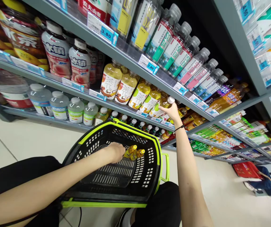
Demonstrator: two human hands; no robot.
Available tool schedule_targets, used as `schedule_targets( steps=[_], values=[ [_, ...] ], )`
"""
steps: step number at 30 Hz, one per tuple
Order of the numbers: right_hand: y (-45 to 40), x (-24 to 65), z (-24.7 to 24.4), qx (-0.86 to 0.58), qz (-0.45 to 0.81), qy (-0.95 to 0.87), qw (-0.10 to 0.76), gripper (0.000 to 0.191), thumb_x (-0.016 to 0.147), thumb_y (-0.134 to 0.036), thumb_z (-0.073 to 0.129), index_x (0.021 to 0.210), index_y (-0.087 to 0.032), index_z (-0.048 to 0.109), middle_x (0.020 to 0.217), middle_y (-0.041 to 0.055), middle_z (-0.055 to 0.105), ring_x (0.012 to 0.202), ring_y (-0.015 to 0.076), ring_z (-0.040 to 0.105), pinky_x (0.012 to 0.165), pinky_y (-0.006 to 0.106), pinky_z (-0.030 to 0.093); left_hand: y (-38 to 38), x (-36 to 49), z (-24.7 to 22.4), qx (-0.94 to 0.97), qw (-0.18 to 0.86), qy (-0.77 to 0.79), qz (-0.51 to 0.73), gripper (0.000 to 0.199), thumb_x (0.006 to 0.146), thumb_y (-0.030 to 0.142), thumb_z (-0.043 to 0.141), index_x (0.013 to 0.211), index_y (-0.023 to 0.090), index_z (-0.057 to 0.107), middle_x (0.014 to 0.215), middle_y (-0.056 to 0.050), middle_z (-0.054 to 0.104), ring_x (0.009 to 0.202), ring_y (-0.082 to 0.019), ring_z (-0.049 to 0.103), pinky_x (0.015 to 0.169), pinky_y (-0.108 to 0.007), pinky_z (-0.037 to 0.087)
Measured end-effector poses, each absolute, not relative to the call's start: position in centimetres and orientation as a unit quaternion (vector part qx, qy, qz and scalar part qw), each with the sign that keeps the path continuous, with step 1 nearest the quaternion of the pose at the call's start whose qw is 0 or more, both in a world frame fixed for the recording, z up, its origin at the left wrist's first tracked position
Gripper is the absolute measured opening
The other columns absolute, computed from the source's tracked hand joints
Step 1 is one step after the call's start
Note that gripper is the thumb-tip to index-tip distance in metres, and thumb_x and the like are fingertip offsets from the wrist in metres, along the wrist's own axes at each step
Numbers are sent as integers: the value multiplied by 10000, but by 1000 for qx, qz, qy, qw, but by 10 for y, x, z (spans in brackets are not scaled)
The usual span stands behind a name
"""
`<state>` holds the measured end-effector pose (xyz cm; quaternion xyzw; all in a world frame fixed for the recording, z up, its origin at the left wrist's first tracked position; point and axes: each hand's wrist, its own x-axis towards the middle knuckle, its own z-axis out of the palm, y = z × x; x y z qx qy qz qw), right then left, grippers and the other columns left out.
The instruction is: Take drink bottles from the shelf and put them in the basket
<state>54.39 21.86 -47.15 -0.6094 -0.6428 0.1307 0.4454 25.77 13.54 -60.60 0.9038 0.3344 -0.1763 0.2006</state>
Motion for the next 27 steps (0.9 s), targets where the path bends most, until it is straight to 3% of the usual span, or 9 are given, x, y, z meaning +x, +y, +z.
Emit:
schedule_targets(
  steps=[5, 8, 13, 16, 18, 20, 22, 24, 27],
  values=[
    [206, 545, -484, -583, 79, -675, 445, 747, 598, -412, 942, 1213, -125, 631, 1169, 148, 715, 1005, 281, 690, 891, 444, 599, 135, 257, -607, 904, 210, 337, -158, 399, 739, 43, 700, 1126, 71, 792, 1149, -282, 736, 1125, -403, 721, 963, -450, 573],
    [196, 538, -498, -581, -15, -680, 448, 715, 636, -409, 912, 1222, -124, 618, 1109, 126, 725, 1006, 280, 684, 977, 467, 552, 136, 256, -606, 906, 215, 336, -145, 369, 756, 50, 685, 1108, 71, 794, 1147, -282, 739, 1118, -405, 723, 958, -455, 569],
    [175, 512, -518, -536, -134, -688, 471, 670, 700, -380, 862, 1272, -140, 608, 1272, 143, 662, 1186, 280, 630, 1111, 461, 462, 135, 254, -603, 906, 218, 343, -120, 325, 777, 56, 669, 1080, 57, 787, 1119, -279, 750, 1094, -394, 727, 961, -463, 556],
    [151, 494, -514, -519, -172, -652, 525, 681, 704, -370, 869, 1291, -148, 605, 1276, 132, 648, 1209, 279, 623, 1127, 472, 458, 132, 252, -601, 905, 205, 365, -71, 444, 817, 107, 669, 1251, 20, 697, 1304, -322, 655, 1241, -419, 634, 997, -500, 528],
    [129, 483, -507, -519, -175, -618, 564, 704, 694, -346, 875, 1311, -153, 597, 1268, 117, 640, 1192, 279, 631, 1116, 478, 475, 134, 249, -598, 908, 192, 372, -29, 585, 899, 200, 625, 1438, -7, 531, 1487, -343, 494, 1376, -426, 509, 1039, -526, 496],
    [104, 474, -503, -528, -155, -585, 596, 724, 684, -336, 876, 1326, -165, 590, 1254, 105, 635, 1144, 280, 651, 1060, 480, 528, 140, 245, -591, 910, 197, 364, 38, 645, 984, 307, 530, 1531, -6, 391, 1579, -328, 372, 1455, -413, 410, 1091, -530, 457],
    [78, 466, -504, -557, -99, -550, 615, 740, 695, -350, 869, 1354, -190, 573, 1232, 97, 635, 1034, 273, 690, 945, 477, 598, 146, 240, -581, 896, 227, 358, 134, 645, 1039, 420, 420, 1541, 19, 364, 1586, -299, 368, 1474, -392, 392, 1134, -527, 419],
    [54, 456, -513, -581, -23, -524, 623, 747, 692, -351, 876, 1355, -198, 567, 1173, 92, 651, 901, 257, 709, 817, 455, 639, 149, 238, -573, 871, 285, 335, 219, 723, 1023, 573, 402, 1544, 74, 362, 1586, -262, 388, 1476, -379, 400, 1162, -520, 392],
    [31, 438, -535, -594, 98, -513, 612, 714, 673, -321, 895, 1304, -187, 590, 1190, 114, 660, 893, 262, 711, 782, 431, 647, 140, 242, -572, 852, 390, 247, 246, 936, 840, 690, 645, 1555, 170, 338, 1580, -203, 435, 1433, -362, 470, 1152, -472, 414]
  ],
)
